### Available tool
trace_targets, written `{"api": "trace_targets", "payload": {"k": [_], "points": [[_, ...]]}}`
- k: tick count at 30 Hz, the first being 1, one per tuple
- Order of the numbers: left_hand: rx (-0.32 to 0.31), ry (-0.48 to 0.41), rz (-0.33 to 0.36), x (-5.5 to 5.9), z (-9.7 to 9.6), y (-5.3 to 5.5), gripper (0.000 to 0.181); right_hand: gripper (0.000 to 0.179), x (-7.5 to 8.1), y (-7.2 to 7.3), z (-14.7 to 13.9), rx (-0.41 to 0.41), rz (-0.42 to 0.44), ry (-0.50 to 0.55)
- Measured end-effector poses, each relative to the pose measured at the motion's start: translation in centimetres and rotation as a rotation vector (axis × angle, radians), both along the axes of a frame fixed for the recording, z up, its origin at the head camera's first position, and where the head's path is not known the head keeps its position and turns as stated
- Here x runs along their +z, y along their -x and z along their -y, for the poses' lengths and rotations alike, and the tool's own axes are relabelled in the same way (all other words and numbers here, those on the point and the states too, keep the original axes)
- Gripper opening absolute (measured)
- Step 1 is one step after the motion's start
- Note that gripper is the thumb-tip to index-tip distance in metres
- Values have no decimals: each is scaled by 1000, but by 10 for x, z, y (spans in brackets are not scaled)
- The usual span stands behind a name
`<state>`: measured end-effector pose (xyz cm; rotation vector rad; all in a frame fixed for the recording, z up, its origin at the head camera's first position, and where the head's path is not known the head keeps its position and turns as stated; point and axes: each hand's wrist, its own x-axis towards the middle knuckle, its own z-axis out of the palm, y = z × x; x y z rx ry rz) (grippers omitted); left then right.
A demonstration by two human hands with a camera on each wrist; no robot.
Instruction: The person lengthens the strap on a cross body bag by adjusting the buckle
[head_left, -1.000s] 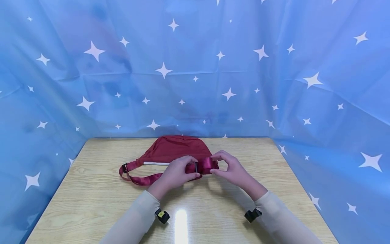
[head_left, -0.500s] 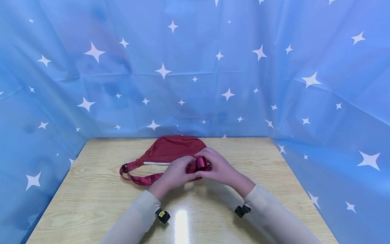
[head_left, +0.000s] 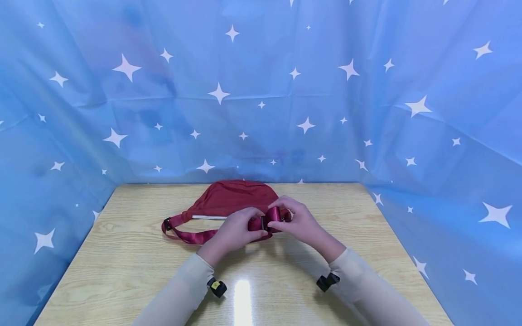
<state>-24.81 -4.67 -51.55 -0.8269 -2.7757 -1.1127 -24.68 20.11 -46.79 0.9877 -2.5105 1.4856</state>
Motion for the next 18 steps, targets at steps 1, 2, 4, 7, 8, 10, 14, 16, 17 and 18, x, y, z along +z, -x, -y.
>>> {"api": "trace_targets", "payload": {"k": [1, 2, 4, 7, 8, 10, 14, 16, 17, 18], "points": [[2, 2, -1, 0, 0, 0, 47, 38, 0, 0, -2, -7, 8, 17], [4, 5, -1, 0, 1, 0, 47, 37, 1, 0, -4, -14, 15, 31], [8, 6, 6, -1, 2, 1, 46, 36, 2, 0, -7, -30, 23, 55], [19, 2, 23, -1, 3, 0, 44, 35, 2, 1, -13, -52, 29, 74], [22, 0, 26, 0, 4, 0, 44, 35, 2, 1, -14, -58, 32, 77], [26, -8, 28, 0, 5, -1, 43, 35, 2, 2, -17, -63, 39, 77], [30, -11, 13, 2, 6, -1, 44, 35, 0, 3, -20, -54, 54, 56], [30, -9, 1, 2, 6, -1, 44, 37, 0, 4, -21, -49, 56, 38], [29, -8, -5, 2, 6, -1, 44, 39, 1, 4, -21, -45, 56, 28], [26, -7, -12, 2, 6, -1, 43, 41, 1, 4, -21, -42, 58, 18]]}}
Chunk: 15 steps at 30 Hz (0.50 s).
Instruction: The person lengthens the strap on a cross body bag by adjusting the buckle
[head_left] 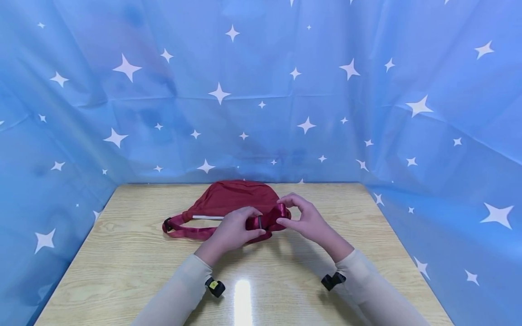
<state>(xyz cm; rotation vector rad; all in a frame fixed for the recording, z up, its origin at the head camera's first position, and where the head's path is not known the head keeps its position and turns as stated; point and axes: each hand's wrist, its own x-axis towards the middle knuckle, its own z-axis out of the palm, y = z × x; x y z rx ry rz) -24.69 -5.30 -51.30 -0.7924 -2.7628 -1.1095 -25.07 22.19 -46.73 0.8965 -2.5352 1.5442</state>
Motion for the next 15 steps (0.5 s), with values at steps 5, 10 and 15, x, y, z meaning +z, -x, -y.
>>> {"api": "trace_targets", "payload": {"k": [5, 10, 15], "points": [[-10, 10, -9, 0, -1, 0, 42, 49, 2, -1, 5, 24, -17, -50], [-12, 19, 13, 0, -1, 0, 42, 47, 8, -1, 12, 52, -146, -157], [-10, 19, 14, -1, -1, 0, 42, 39, 10, 1, 17, 79, -217, -269]]}}
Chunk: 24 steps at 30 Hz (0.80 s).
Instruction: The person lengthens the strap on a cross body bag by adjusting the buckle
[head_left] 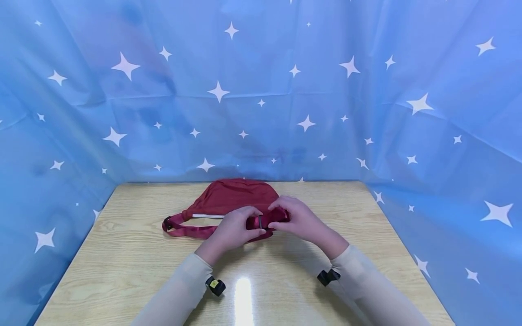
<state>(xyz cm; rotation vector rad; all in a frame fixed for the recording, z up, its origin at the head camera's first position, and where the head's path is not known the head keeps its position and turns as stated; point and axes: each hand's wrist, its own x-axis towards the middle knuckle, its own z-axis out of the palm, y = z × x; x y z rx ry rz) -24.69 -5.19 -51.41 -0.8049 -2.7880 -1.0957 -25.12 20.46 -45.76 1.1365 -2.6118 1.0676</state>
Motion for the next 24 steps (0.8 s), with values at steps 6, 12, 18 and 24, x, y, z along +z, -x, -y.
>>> {"api": "trace_targets", "payload": {"k": [6, 12, 18, 24], "points": [[-4, 1, 3, -1, 1, 0, 42, 39, -4, 0, 1, -21, 38, -42], [3, -13, 9, -1, 3, -1, 42, 42, -4, 2, 0, -11, 34, -44], [-2, -26, 2, -1, 3, -1, 42, 39, -5, 3, -1, -24, 41, 8], [10, -16, 16, -1, 5, 1, 44, 35, -7, 1, -3, -72, 55, 124]]}}
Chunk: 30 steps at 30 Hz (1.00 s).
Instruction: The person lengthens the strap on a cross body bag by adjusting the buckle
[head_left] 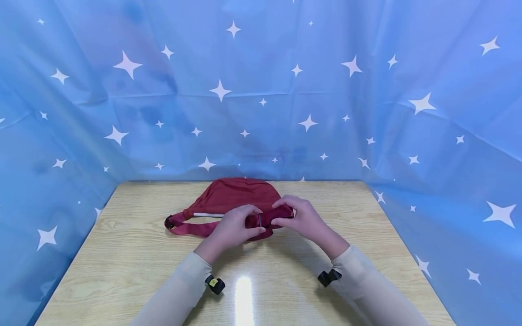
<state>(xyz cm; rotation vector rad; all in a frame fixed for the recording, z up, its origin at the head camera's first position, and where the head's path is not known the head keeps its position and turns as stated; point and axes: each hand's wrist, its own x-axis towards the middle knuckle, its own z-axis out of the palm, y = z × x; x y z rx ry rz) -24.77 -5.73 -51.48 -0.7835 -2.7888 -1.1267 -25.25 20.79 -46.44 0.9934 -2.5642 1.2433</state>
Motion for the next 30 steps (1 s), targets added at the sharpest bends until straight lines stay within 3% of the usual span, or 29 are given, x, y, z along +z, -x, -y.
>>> {"api": "trace_targets", "payload": {"k": [11, 22, 27, 30], "points": [[-4, -3, -35, -4, 3, 4, 45, 34, -1, -1, -6, -60, 41, 147], [13, 0, 3, -2, 4, 1, 45, 46, -3, -1, -10, -33, 80, 128], [24, -13, 27, -2, 6, 1, 47, 48, -4, -1, -26, -82, 73, 140], [31, -24, 38, -3, 7, 1, 48, 40, -12, 4, -39, -113, 63, 162]]}}
